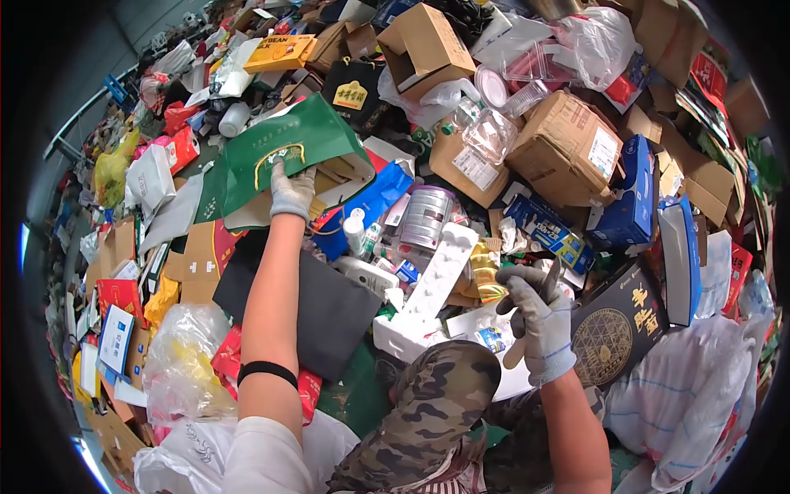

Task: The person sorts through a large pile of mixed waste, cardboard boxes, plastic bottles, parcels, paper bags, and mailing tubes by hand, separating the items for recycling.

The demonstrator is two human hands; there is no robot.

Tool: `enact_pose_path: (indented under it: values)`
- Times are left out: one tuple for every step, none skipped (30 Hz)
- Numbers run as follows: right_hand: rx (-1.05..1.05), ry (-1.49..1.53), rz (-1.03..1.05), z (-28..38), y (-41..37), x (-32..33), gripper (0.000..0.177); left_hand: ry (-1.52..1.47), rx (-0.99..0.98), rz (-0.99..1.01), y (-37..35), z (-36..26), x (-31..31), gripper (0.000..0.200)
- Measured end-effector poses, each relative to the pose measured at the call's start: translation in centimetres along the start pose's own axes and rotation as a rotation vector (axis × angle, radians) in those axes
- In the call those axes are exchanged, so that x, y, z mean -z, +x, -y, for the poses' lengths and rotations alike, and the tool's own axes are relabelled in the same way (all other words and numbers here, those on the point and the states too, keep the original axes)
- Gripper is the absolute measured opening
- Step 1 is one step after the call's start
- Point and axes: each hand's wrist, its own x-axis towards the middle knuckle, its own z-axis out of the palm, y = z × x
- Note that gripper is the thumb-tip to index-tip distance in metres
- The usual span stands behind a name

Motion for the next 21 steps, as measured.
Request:
enact_pose_path:
  values:
    - [0.028,0.006,-0.003,-0.2,0.1,-0.4,0.019,0.011,-0.011,0.016,-0.6,1.2,0.2,0.059]
    - [0.057,0.011,-0.01,-0.4,0.1,-1.0,0.021,0.076,0.067,-0.102,-1.2,2.8,0.4,0.071]
    - [-0.014,0.062,0.021,-0.2,0.1,-1.3,0.019,0.26,0.148,-0.122,-0.6,5.0,1.6,0.078]
    - [-0.083,0.112,0.05,0.0,0.1,-1.4,0.017,0.367,0.141,-0.198,-2.2,8.3,0.8,0.083]
    - [-0.097,0.103,0.061,-0.1,0.2,-1.7,0.019,0.386,0.39,-0.138,-0.5,11.5,2.9,0.083]
    - [-0.113,0.097,0.073,-0.4,0.4,-2.1,0.02,0.513,0.43,-0.097,-1.8,15.0,1.7,0.075]
    - [-0.087,0.081,0.088,-1.0,0.7,-2.2,0.02,0.723,0.42,-0.025,-5.8,17.3,-3.3,0.069]
    - [-0.066,0.064,0.105,-1.7,1.0,-2.2,0.021,0.851,0.388,0.152,-6.1,20.8,-3.8,0.067]
    - [-0.073,0.041,0.111,-2.1,1.3,-2.0,0.022,1.025,0.308,0.232,-6.2,24.8,-5.5,0.067]
    - [-0.101,0.023,0.105,-2.6,1.6,-1.8,0.022,1.084,-0.084,0.529,-4.5,30.6,-4.7,0.069]
    - [-0.11,0.04,0.1,-2.8,1.8,-1.6,0.022,1.486,-0.256,0.639,-5.8,32.2,-7.6,0.074]
    - [-0.122,0.057,0.092,-2.8,2.1,-1.3,0.022,1.584,-0.417,0.815,-7.1,33.7,-10.7,0.079]
    - [-0.153,0.094,0.069,-2.6,2.2,-1.1,0.022,1.674,-0.35,0.921,-9.0,34.1,-14.2,0.08]
    - [-0.165,0.074,0.071,-3.2,2.5,-0.3,0.022,1.829,-0.468,0.999,-9.2,36.5,-15.7,0.077]
    - [-0.186,0.113,0.049,-2.9,2.8,0.1,0.023,1.923,-0.571,1.114,-9.6,38.2,-17.5,0.074]
    - [-0.205,0.153,0.028,-2.5,2.9,0.4,0.023,2.011,-0.683,1.228,-10.1,39.8,-18.8,0.071]
    - [-0.228,0.191,0.001,-2.1,3.0,0.6,0.024,2.059,-0.781,1.36,-10.4,41.7,-19.5,0.068]
    - [-0.225,0.221,-0.012,-1.9,3.3,0.8,0.024,2.101,-0.887,1.489,-10.8,43.4,-20.2,0.065]
    - [-0.221,0.208,-0.054,-1.4,3.4,0.8,0.025,2.135,-1.0,1.613,-11.2,44.9,-20.7,0.063]
    - [-0.215,0.192,-0.091,-0.8,3.3,0.8,0.025,2.104,-1.068,1.756,-12.0,46.8,-20.7,0.06]
    - [-0.313,0.17,-0.122,-0.1,3.3,1.0,0.026,2.069,-1.138,1.892,-13.1,48.5,-20.4,0.057]
